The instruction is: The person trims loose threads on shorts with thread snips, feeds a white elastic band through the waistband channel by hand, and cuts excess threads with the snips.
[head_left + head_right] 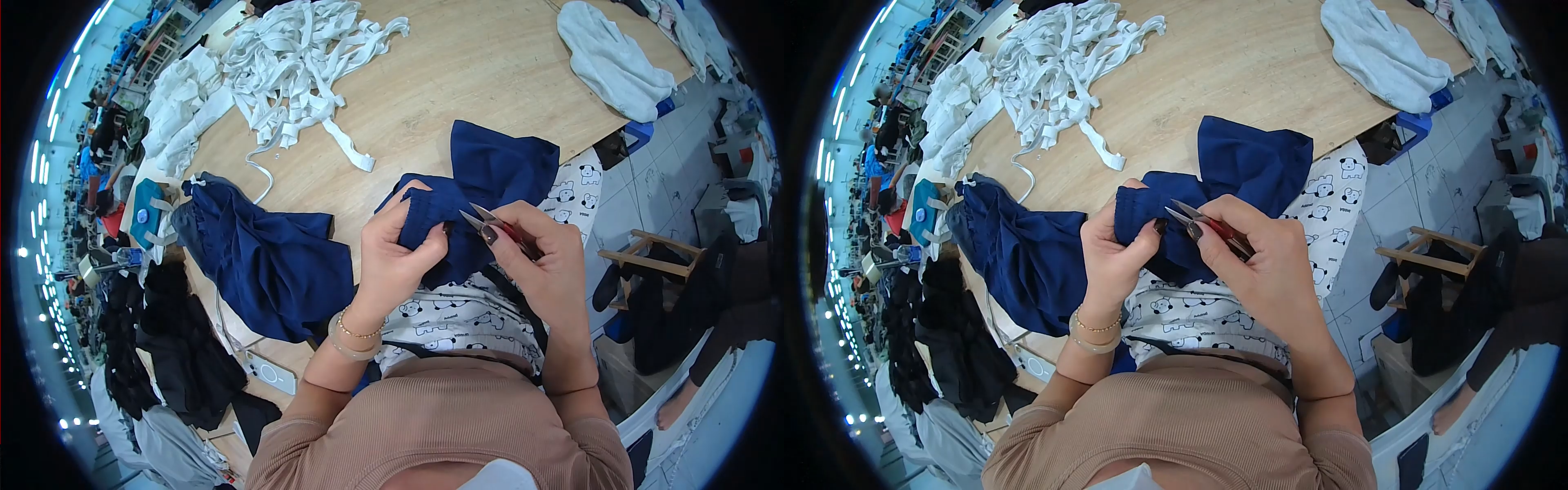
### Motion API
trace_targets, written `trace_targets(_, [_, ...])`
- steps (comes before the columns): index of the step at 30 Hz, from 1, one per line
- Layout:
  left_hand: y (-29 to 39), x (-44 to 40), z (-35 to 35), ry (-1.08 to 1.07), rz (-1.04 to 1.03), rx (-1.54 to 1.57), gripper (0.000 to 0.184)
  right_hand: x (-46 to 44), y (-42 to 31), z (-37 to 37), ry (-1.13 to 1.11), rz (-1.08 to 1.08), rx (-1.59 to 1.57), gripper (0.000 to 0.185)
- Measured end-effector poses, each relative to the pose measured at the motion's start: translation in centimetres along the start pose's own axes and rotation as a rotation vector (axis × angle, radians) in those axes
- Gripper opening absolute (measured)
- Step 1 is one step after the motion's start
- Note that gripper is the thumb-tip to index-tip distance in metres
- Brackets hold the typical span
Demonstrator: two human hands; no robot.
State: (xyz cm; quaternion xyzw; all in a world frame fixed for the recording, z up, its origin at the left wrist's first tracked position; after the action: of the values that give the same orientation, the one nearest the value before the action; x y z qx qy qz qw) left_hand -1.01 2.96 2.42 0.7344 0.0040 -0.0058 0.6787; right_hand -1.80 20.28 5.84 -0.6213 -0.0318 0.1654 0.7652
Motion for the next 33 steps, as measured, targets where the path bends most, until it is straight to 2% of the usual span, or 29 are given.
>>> trace_targets(14, [-0.4,0.1,0.1,0.011,-0.006,-0.017,0.011,0.0,0.2,0.0,-0.016,-0.046,-0.041,0.011])
trace_targets(18, [0.0,0.2,-0.1,0.009,0.068,0.042,0.013,0.1,0.7,-0.4,-0.002,-0.039,-0.102,0.010])
trace_targets(21, [-0.2,0.4,-0.4,0.004,0.129,0.096,0.013,0.0,0.9,-0.7,0.042,0.028,-0.196,0.009])
trace_targets(23, [-0.4,0.5,-0.5,-0.006,0.139,0.109,0.013,-0.1,0.7,-0.8,0.134,-0.017,-0.506,0.009])
trace_targets(24, [-0.4,0.5,-0.6,-0.007,0.139,0.102,0.013,-0.4,0.4,-0.5,0.205,0.046,-0.597,0.010])
trace_targets(26, [-0.5,0.5,-0.5,-0.006,0.139,0.094,0.013,-0.7,0.2,0.8,0.251,0.083,-0.598,0.010])
trace_targets(27, [-0.6,0.5,-0.4,0.010,0.161,0.108,0.013,-1.0,-0.1,0.9,0.271,0.113,-0.395,0.013])
trace_targets(30, [-0.6,0.5,-0.2,0.036,0.175,0.103,0.013,-0.5,-1.0,1.6,0.069,0.007,-0.122,0.007])
trace_targets(33, [-0.4,0.5,-0.2,0.051,0.167,0.075,0.012,-0.2,-1.2,0.9,0.007,0.024,0.058,0.009])
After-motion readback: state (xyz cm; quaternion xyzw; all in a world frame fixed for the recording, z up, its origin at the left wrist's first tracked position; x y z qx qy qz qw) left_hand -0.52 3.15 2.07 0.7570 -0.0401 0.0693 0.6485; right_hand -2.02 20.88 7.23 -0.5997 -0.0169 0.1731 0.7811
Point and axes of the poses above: each hand's wrist, its own x-axis away from the middle knuckle, its own z-axis out of the back of the hand, y = z × x, the point moved 1 cm from there along -x, towards the middle knuckle, and after that the axes turned 9 degrees about z, right-handed, at the moved point
